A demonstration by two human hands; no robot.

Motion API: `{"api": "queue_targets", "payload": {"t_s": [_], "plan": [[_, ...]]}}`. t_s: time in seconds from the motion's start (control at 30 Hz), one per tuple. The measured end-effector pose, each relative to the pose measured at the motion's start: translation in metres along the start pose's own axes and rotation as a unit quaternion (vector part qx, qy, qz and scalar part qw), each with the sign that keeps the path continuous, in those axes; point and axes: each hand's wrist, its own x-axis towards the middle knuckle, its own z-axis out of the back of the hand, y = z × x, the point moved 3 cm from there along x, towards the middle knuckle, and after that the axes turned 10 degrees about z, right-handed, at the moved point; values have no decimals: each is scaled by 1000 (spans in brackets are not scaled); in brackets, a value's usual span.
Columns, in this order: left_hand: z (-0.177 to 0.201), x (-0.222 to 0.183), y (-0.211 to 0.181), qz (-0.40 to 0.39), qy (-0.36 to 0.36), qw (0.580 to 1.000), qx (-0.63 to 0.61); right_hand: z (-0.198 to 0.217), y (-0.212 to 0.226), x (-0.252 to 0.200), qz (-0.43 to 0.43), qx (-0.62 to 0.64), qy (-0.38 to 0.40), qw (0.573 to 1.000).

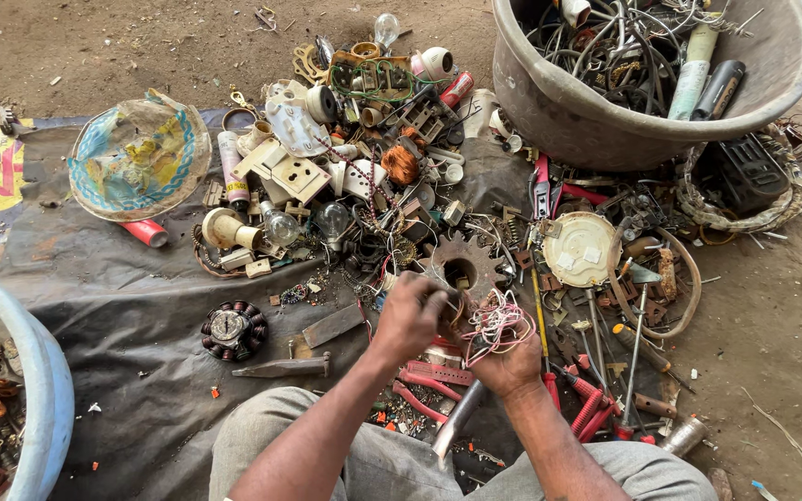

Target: The person uses a hammer and pliers to dismantle a large metal gear and extract components from a pile of electronic scrap.

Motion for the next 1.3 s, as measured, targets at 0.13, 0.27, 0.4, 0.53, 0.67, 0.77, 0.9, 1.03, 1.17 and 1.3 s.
{"api": "queue_targets", "payload": {"t_s": [0.13,0.27,0.4,0.53,0.67,0.77,0.9,1.03,1.17,1.3], "plan": [[9,5,2,42,15,999,-16,-28,-3,-7,5,-24,-10,1000],[6,-4,-9,-49,37,998,-1,-24,-3,-4,-21,43,96,994],[-3,-17,-18,-222,14,960,171,-17,-8,0,-6,-163,34,986],[17,0,-7,-40,43,994,92,-16,9,0,76,-626,-79,772],[54,23,6,130,-79,988,-26,-33,2,-12,137,-839,115,513],[64,29,2,151,-23,986,-64,-40,-19,-26,1,-860,158,486],[37,4,-10,-80,283,950,106,-24,-22,-29,-86,-839,38,536],[-3,-16,-1,-205,267,935,108,0,-6,-11,-46,-700,27,712],[7,6,17,37,219,975,-26,-37,15,-23,-66,-441,20,895],[14,5,8,10,131,987,96,-71,3,-30,-32,-423,67,903]]}}
